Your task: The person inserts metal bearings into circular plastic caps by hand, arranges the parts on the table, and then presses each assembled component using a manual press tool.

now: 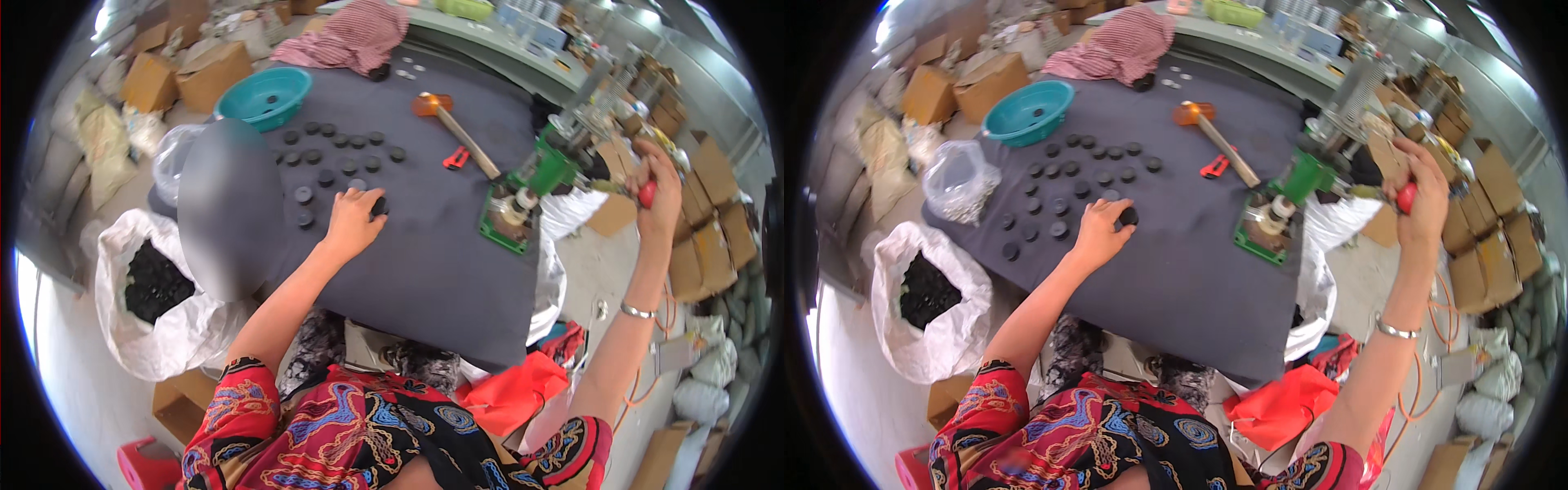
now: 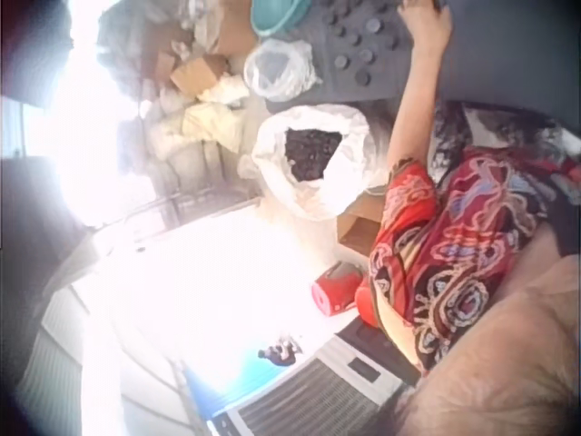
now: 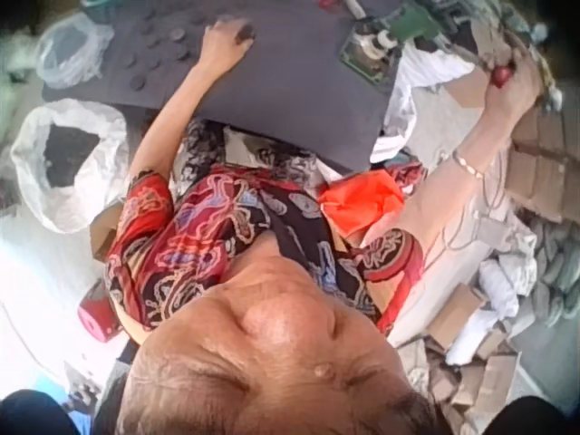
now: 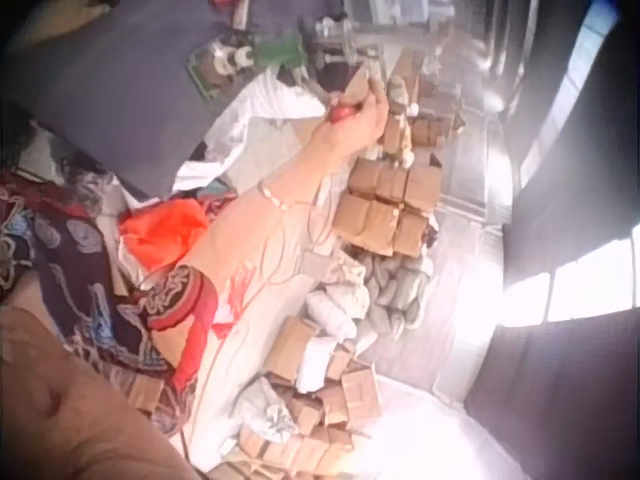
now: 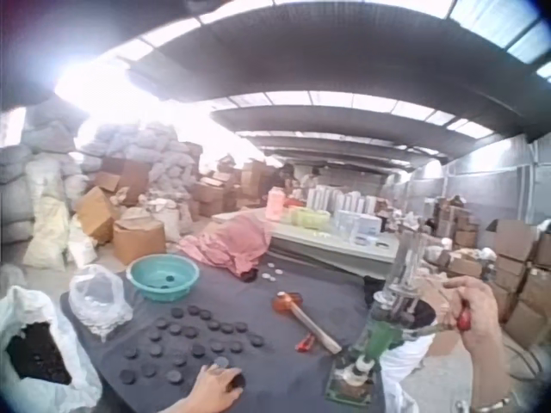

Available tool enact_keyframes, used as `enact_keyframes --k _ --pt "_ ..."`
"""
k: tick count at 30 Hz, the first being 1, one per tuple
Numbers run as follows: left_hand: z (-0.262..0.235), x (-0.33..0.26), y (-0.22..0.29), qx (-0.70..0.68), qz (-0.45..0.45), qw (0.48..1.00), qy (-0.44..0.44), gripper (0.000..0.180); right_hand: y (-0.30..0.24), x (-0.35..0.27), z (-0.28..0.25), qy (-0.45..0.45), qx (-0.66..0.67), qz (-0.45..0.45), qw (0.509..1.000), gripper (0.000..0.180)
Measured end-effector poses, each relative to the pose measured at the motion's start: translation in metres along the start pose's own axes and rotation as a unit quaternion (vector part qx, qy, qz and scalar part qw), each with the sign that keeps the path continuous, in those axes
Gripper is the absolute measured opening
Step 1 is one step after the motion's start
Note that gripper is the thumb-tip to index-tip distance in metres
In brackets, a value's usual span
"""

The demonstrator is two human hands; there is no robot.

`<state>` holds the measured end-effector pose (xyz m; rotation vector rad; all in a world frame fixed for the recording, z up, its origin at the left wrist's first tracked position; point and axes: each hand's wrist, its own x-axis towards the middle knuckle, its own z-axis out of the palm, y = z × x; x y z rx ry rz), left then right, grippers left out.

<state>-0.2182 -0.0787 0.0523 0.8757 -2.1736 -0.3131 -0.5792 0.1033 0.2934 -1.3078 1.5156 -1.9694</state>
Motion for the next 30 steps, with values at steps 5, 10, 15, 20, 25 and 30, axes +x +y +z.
enact_keyframes --k 5,10,15,20,25,30 --pt "0.066 0.057 0.085 -0.163 0.042 0.985 -0.04 0.054 -0.003 0.006 0.0 -0.002 -0.006 0.002 1.0 0.03" --pt "0.126 0.097 0.12 -0.144 0.054 0.984 -0.094 0.058 -0.002 0.003 0.006 0.0 0.003 0.006 1.0 0.03" --pt "0.151 0.111 0.135 -0.122 0.05 0.983 -0.127 0.066 -0.002 0.002 0.004 0.005 0.003 -0.006 1.0 0.031" --pt "0.171 0.111 0.138 -0.196 0.03 0.975 -0.1 0.072 0.0 0.001 0.003 -0.014 0.007 -0.031 0.999 0.032" --pt "0.19 0.11 0.137 -0.286 -0.001 0.954 -0.087 0.072 0.004 -0.012 0.006 0.003 0.004 -0.033 0.999 0.031" --pt "0.186 0.109 0.144 -0.324 -0.049 0.94 -0.1 0.078 0.023 -0.045 0.005 0.013 -0.014 -0.06 0.998 0.03"
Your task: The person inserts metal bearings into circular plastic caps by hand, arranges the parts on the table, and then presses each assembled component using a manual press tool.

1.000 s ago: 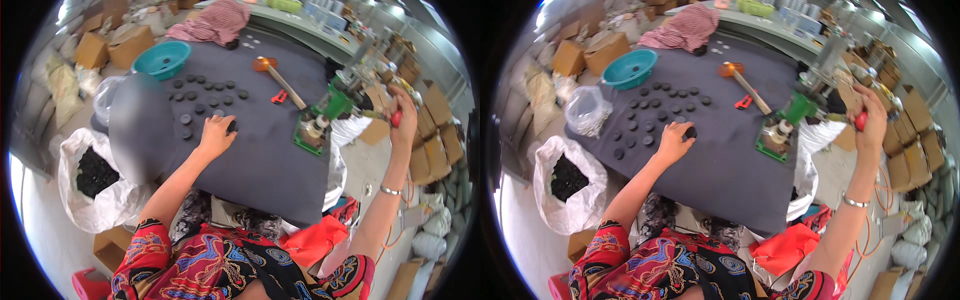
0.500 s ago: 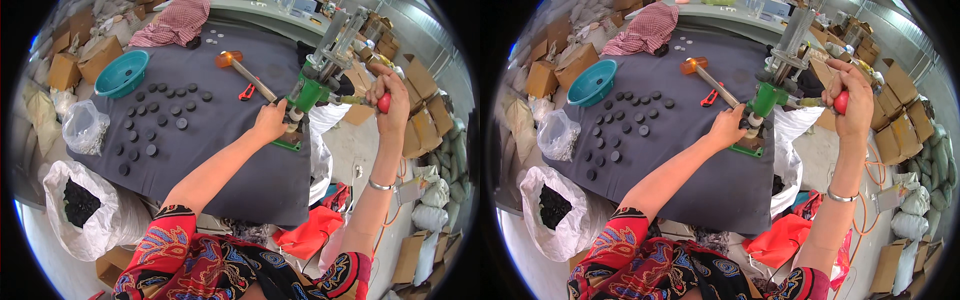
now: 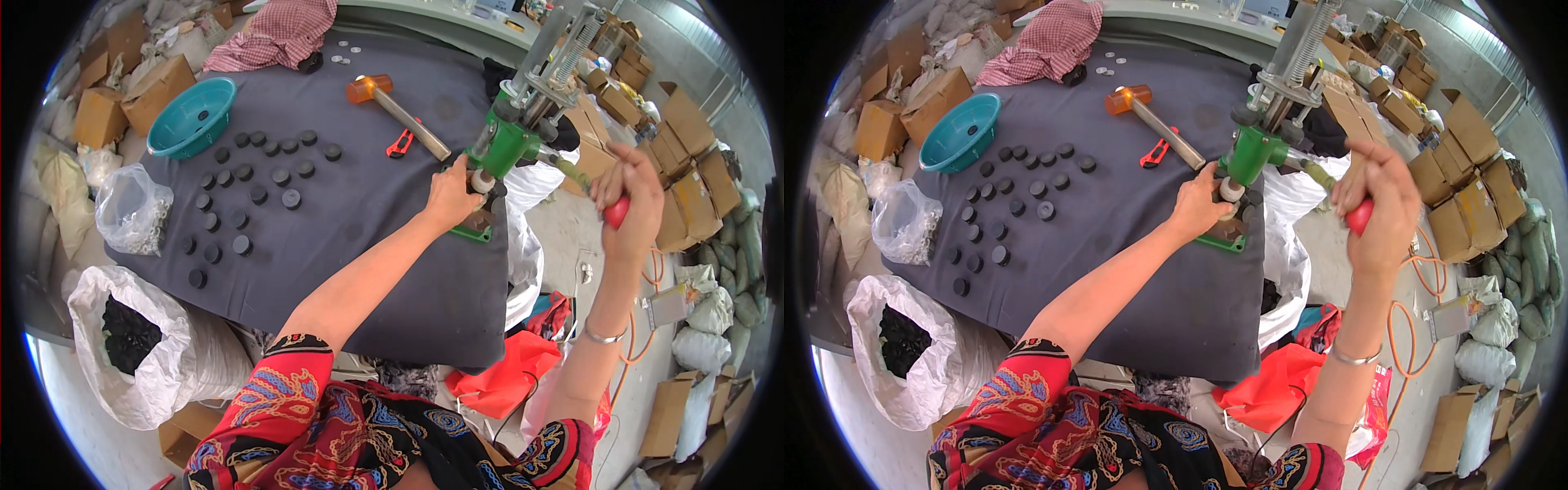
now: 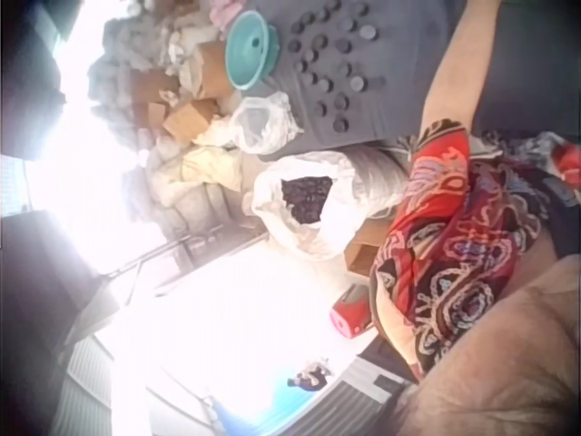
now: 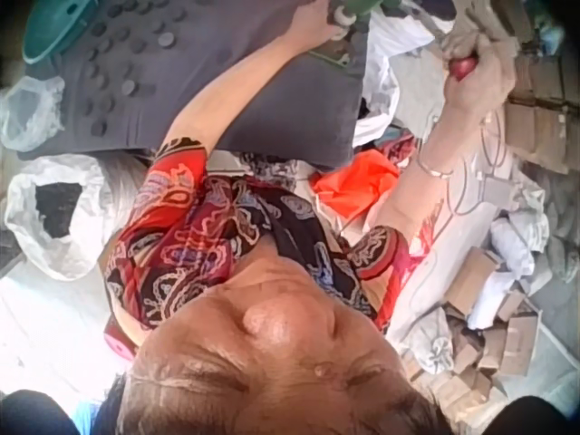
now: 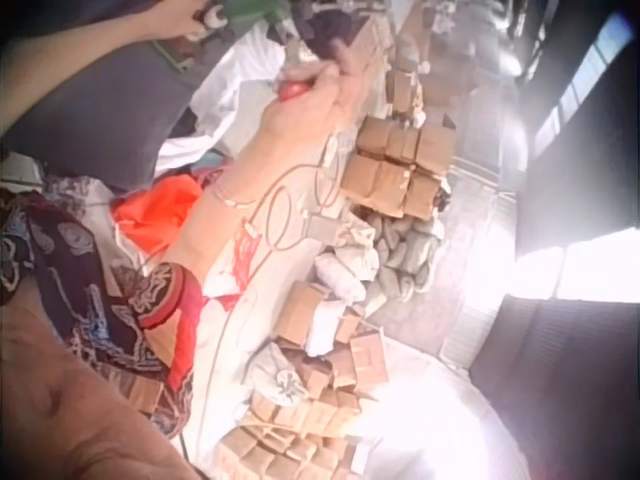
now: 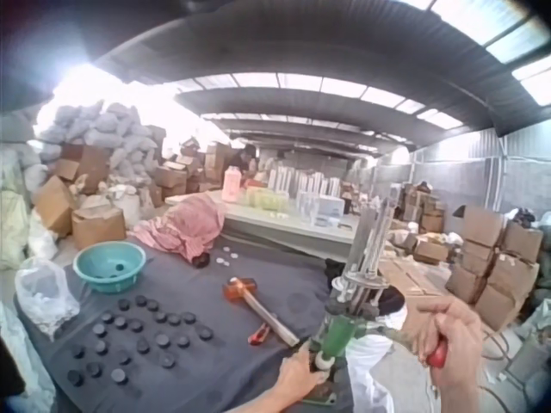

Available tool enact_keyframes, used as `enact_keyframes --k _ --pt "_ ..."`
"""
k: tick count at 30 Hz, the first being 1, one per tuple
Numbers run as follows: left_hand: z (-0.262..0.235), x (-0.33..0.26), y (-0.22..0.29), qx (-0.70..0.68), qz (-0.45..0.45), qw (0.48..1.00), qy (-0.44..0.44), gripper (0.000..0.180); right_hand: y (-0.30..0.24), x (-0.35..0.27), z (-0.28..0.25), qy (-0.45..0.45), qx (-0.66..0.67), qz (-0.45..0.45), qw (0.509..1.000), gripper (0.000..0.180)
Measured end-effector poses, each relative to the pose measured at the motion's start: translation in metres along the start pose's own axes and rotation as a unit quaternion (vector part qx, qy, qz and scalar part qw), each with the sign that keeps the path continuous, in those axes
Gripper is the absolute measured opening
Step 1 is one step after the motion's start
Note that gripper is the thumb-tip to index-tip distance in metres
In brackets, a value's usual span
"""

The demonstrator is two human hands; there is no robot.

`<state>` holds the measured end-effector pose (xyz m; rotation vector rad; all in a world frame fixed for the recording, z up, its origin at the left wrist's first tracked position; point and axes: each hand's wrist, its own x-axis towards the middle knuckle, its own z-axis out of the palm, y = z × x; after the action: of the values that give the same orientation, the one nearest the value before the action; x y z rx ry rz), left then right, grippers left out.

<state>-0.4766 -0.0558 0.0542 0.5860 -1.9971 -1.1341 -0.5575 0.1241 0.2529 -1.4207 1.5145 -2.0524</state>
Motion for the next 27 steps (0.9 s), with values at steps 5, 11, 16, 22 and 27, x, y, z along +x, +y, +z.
enact_keyframes --k 5,11,16,22,27 --pt "-0.027 -0.022 0.006 0.074 0.047 0.995 0.054 0.074 0.087 -0.103 0.003 -0.005 -0.18 -0.203 0.963 0.02" --pt "-0.128 -0.091 0.009 0.176 0.097 0.975 0.09 0.047 0.073 -0.092 -0.01 0.023 -0.109 -0.059 0.992 0.024" --pt "-0.241 -0.164 -0.006 0.386 0.06 0.901 0.187 0.032 0.019 -0.016 -0.011 -0.018 -0.031 -0.021 0.999 0.032" --pt "-0.285 -0.207 -0.017 0.521 -0.089 0.841 0.115 0.034 -0.002 0.042 -0.014 -0.025 0.014 0.051 0.998 0.034" --pt "-0.288 -0.212 -0.034 0.497 -0.094 0.857 0.098 0.038 -0.005 0.06 -0.013 -0.008 0.028 0.054 0.998 0.034"
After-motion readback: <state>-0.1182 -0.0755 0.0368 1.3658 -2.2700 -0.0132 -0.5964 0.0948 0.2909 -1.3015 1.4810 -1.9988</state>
